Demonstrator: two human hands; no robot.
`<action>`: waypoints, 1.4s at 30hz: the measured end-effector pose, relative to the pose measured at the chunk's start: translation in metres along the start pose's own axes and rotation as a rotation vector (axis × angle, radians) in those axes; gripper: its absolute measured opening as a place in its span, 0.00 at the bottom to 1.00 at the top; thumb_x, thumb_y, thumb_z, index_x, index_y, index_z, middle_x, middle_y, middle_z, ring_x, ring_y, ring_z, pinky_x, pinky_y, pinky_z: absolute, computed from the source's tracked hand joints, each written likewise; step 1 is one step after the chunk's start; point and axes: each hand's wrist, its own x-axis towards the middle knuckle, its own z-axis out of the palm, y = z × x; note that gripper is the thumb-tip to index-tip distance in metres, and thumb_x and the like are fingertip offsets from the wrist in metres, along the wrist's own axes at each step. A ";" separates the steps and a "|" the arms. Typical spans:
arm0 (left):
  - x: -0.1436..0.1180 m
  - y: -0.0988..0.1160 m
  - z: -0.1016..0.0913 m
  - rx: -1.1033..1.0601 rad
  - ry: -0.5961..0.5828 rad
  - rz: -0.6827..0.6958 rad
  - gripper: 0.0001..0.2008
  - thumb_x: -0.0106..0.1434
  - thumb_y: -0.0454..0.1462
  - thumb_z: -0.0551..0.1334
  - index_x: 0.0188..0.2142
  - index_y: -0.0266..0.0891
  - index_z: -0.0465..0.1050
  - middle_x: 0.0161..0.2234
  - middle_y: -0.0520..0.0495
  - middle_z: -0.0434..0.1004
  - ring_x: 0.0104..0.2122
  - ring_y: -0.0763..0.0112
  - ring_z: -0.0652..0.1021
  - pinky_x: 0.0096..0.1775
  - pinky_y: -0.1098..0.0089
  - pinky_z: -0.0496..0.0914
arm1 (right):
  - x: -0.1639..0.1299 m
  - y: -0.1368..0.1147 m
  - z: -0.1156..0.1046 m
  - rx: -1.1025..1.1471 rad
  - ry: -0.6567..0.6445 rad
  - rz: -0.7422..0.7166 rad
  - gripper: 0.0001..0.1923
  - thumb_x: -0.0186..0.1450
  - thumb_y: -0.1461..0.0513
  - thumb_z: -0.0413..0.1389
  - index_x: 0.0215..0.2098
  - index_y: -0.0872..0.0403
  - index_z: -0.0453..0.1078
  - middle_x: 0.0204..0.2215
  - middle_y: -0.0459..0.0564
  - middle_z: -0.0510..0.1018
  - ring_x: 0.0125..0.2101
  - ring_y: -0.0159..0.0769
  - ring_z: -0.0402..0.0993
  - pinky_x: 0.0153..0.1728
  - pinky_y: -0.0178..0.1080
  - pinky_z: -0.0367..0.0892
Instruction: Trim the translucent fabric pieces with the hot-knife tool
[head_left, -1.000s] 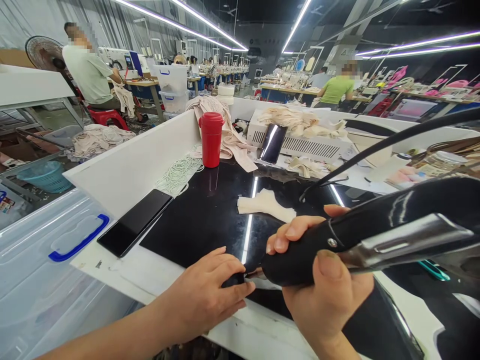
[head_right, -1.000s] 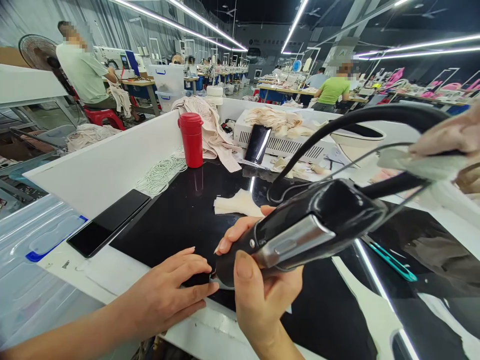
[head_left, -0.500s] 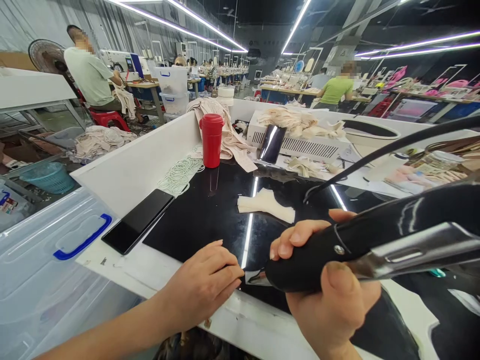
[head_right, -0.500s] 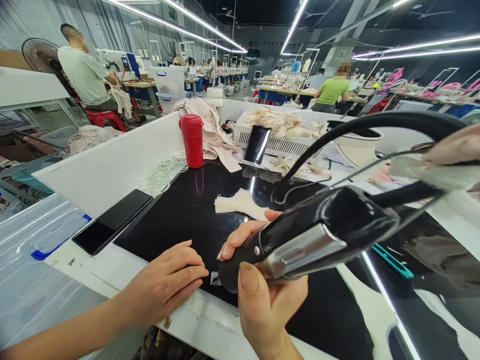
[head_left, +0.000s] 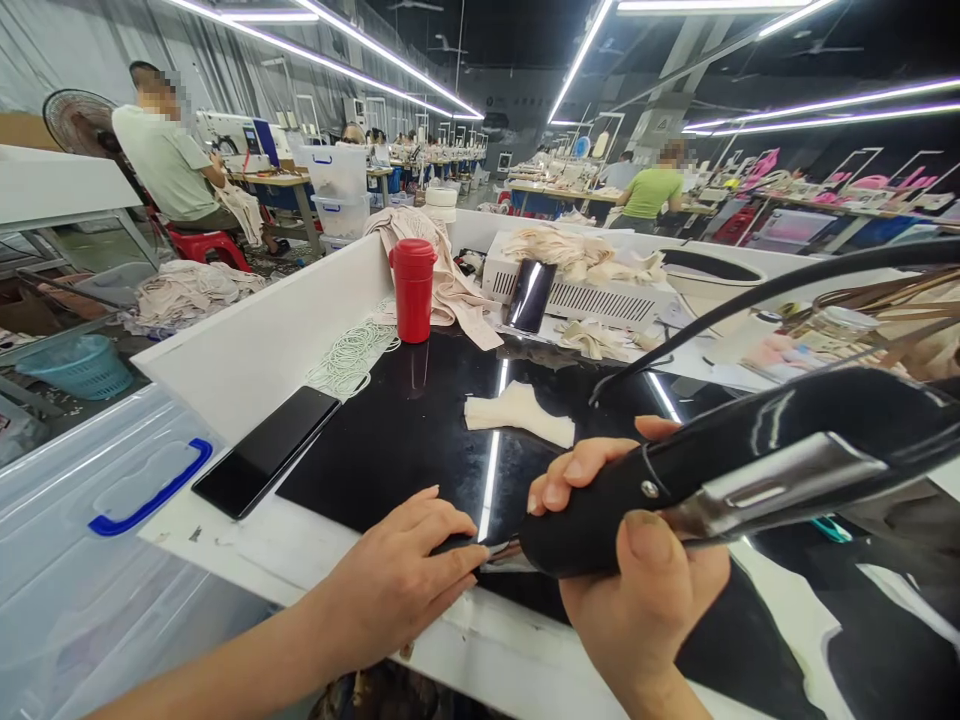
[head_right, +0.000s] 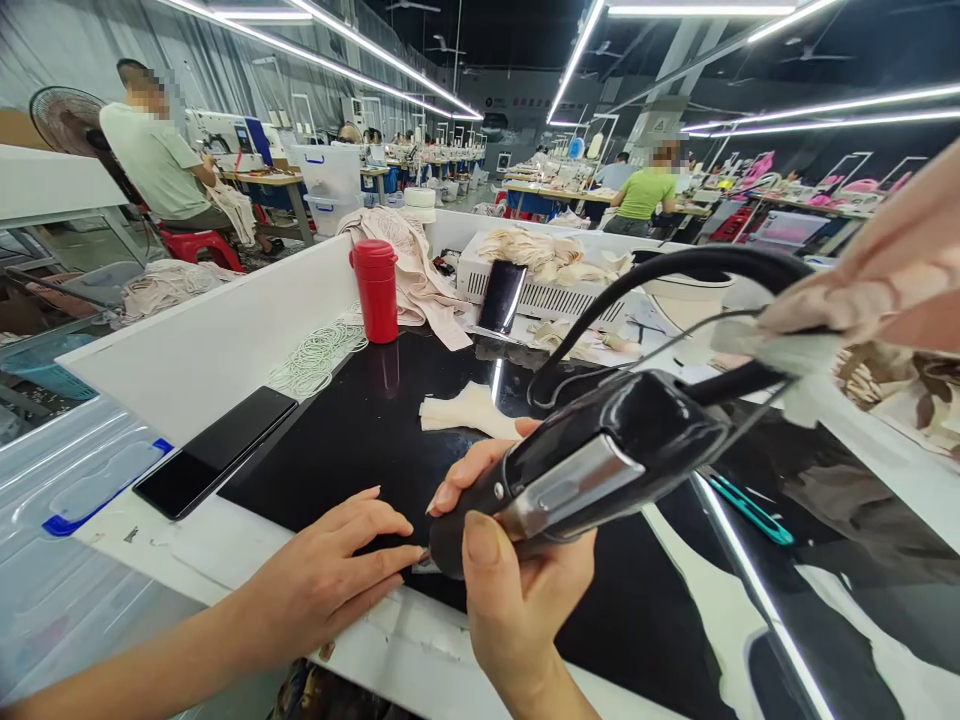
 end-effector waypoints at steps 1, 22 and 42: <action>0.000 0.000 0.000 0.001 -0.001 -0.001 0.13 0.75 0.33 0.57 0.54 0.40 0.75 0.47 0.44 0.77 0.47 0.66 0.80 0.64 0.50 0.68 | 0.000 0.000 0.000 -0.002 0.002 0.000 0.20 0.66 0.55 0.65 0.54 0.46 0.67 0.32 0.43 0.76 0.27 0.33 0.73 0.27 0.39 0.73; 0.023 -0.015 -0.010 -0.105 -0.137 0.102 0.12 0.76 0.33 0.55 0.55 0.40 0.72 0.51 0.44 0.78 0.52 0.67 0.78 0.68 0.52 0.61 | 0.027 -0.034 -0.036 -0.203 0.067 -0.026 0.24 0.62 0.56 0.69 0.54 0.45 0.69 0.33 0.42 0.76 0.28 0.34 0.74 0.30 0.40 0.74; 0.091 -0.029 0.006 -0.391 -0.505 0.082 0.30 0.65 0.34 0.70 0.63 0.47 0.63 0.59 0.45 0.75 0.68 0.57 0.65 0.69 0.39 0.48 | 0.032 -0.017 -0.042 -0.178 0.121 -0.034 0.23 0.65 0.59 0.67 0.55 0.46 0.67 0.34 0.43 0.76 0.29 0.33 0.74 0.32 0.40 0.73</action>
